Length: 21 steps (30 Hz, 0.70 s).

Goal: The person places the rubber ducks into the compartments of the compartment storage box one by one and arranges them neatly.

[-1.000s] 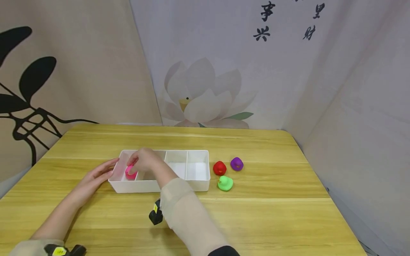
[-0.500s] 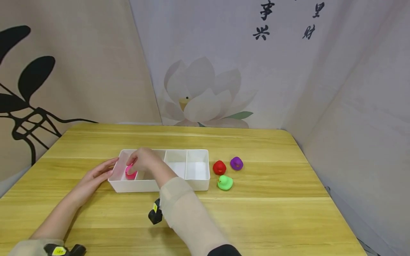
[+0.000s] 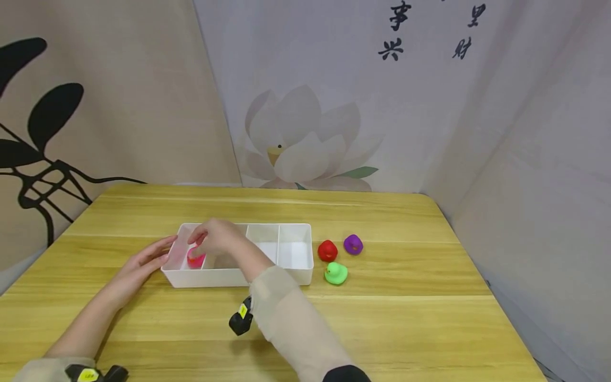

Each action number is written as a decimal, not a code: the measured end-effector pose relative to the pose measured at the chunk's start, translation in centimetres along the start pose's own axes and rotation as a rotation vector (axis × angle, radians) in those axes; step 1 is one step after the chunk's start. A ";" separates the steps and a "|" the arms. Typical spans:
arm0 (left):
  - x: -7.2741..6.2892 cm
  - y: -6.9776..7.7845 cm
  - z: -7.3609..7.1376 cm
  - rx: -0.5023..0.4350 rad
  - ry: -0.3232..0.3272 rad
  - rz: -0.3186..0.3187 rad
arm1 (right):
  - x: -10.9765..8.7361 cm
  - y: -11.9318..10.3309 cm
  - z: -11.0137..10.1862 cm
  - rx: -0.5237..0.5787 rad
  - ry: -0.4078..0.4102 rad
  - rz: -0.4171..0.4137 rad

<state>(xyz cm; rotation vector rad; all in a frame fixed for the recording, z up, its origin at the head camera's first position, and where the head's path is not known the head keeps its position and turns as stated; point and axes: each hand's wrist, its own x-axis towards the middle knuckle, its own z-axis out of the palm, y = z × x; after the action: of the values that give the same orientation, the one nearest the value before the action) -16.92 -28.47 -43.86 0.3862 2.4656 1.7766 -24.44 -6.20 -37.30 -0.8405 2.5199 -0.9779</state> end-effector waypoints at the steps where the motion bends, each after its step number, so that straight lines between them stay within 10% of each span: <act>1: 0.0 0.0 0.0 0.001 0.000 -0.002 | -0.2 0.0 -0.2 0.003 0.003 -0.012; 21: 0.1 0.2 0.1 0.031 0.017 -0.036 | -7.0 -0.3 -4.6 0.144 0.183 -0.173</act>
<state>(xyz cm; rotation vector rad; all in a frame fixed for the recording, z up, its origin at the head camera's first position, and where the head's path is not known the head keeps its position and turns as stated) -16.96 -28.34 -43.72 0.3277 2.4974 1.7374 -20.98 0.32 -33.29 -0.9773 2.5193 -1.3315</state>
